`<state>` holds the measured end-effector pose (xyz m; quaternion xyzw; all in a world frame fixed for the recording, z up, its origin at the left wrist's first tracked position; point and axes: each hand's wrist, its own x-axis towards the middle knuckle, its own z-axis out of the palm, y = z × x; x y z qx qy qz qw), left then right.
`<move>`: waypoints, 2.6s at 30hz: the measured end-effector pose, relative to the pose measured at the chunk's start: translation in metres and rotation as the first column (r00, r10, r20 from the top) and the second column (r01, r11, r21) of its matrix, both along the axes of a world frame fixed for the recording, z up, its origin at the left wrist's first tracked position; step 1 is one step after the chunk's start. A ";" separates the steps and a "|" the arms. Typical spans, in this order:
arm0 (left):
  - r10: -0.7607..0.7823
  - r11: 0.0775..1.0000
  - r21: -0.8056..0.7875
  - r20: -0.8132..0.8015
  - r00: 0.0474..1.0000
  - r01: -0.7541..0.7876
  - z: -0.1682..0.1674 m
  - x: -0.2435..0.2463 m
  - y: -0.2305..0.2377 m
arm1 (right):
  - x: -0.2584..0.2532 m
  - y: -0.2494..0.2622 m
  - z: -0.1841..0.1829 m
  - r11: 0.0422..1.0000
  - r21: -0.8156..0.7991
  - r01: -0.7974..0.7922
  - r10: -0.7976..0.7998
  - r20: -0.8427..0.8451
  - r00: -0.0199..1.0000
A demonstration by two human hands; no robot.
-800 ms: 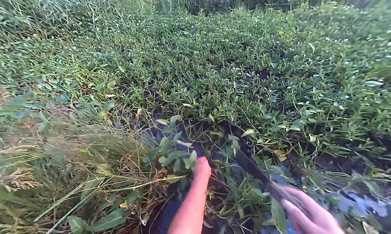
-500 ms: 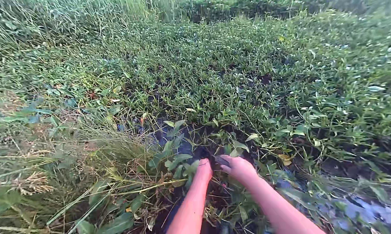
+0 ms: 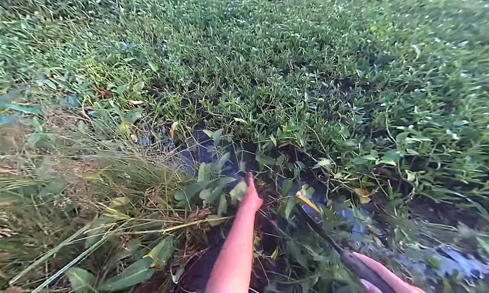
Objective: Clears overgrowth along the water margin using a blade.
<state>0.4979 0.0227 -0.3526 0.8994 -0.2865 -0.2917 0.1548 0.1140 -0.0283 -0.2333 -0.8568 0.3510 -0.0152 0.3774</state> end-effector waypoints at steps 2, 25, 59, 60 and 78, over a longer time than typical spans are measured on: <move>-0.021 0.995 0.094 0.041 0.999 0.017 -0.010 -0.006 0.004 | -0.004 -0.005 0.004 1.000 -0.016 0.001 0.000 0.032 0.999; -0.250 0.947 0.220 0.037 0.968 0.236 0.052 -0.066 0.123 | 0.170 -0.040 0.009 0.960 -0.024 -0.278 0.265 -0.237 0.935; -0.834 0.551 0.117 0.123 0.538 0.827 -0.023 -0.070 -0.084 | -0.026 -0.052 0.000 0.975 -0.010 0.224 -0.221 0.122 0.968; -0.826 0.564 0.140 0.111 0.553 0.814 -0.024 -0.073 -0.089 | 0.004 -0.061 -0.006 0.978 -0.061 0.201 -0.193 0.128 0.973; -0.596 0.797 0.108 -0.015 0.803 0.594 0.003 -0.042 -0.021 | 0.118 -0.153 -0.017 0.952 -0.157 -0.265 0.180 -0.415 0.892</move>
